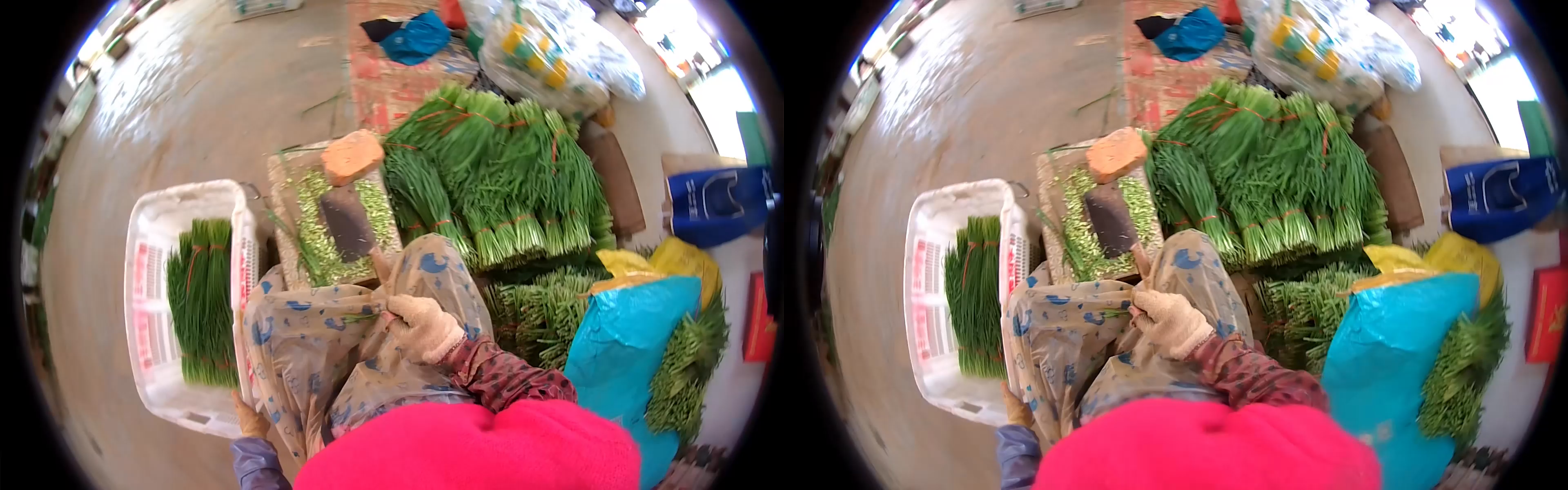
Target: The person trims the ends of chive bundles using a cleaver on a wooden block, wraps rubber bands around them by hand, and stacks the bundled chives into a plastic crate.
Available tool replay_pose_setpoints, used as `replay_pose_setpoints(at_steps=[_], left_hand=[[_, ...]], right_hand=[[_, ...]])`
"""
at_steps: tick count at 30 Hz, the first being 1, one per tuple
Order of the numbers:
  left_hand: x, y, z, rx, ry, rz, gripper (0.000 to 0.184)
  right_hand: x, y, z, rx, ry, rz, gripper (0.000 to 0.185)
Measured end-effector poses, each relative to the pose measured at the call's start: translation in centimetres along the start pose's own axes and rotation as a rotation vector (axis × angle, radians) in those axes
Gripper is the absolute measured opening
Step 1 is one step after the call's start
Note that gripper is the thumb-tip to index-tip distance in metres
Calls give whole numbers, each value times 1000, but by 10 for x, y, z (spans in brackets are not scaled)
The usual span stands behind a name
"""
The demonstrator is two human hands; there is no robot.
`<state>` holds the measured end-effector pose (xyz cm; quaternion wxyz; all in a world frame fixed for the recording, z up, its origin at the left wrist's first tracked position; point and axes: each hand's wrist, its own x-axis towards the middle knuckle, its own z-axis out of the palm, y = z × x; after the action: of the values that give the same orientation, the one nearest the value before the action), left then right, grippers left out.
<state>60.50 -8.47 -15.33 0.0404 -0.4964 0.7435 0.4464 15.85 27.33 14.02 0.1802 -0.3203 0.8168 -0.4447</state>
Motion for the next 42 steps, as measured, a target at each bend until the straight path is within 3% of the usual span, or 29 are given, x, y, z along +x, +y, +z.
replay_pose_setpoints(at_steps=[3,4,5,6,8,10,11,13,14,15,17,19,21,23,25,27,28,32,39,42], left_hand=[[1,29,-14,-101,-103,-84,99],[1,26,-9,262,-47,-47,90],[6,22,-11,628,14,-4,82],[19,31,-25,653,3,13,82],[51,65,-56,511,-369,-50,64],[62,134,-49,-863,-273,-357,50],[69,159,-45,-559,-195,-115,48],[64,228,-25,-382,-49,247,40],[43,281,-6,-508,18,373,36],[29,330,4,-501,14,367,36],[16,407,22,-178,67,497,38],[27,421,40,218,144,725,39],[22,433,51,650,65,711,37],[31,435,58,621,86,767,35],[34,435,61,606,113,790,33],[34,433,61,468,126,687,28],[36,430,62,499,140,782,28],[38,426,59,507,179,822,22],[34,435,62,550,195,758,21],[40,422,61,556,170,740,26]], right_hand=[[-10,9,-37,52,182,100,6],[-13,16,-50,11,367,89,4],[-18,33,-59,106,444,250,2],[-20,52,-62,86,608,226,12],[-25,84,-76,607,892,527,18],[-48,144,-78,694,1075,661,18],[-65,177,-75,662,1137,700,19],[-105,209,-70,189,752,1042,21],[-134,257,-55,-279,185,871,21],[-156,294,-39,-704,-383,624,24],[-148,242,-43,-413,-280,1149,29],[-140,240,-39,-392,-224,1199,35],[-113,225,-55,-357,-269,1212,37],[-87,207,-71,-292,-186,1242,39],[-71,211,-74,-334,-168,1161,37],[-49,211,-75,-339,3,1031,33],[-40,217,-72,-356,28,963,30],[6,228,-66,-315,91,798,28],[62,236,-68,-138,103,692,28],[86,250,-86,-24,415,758,25]])
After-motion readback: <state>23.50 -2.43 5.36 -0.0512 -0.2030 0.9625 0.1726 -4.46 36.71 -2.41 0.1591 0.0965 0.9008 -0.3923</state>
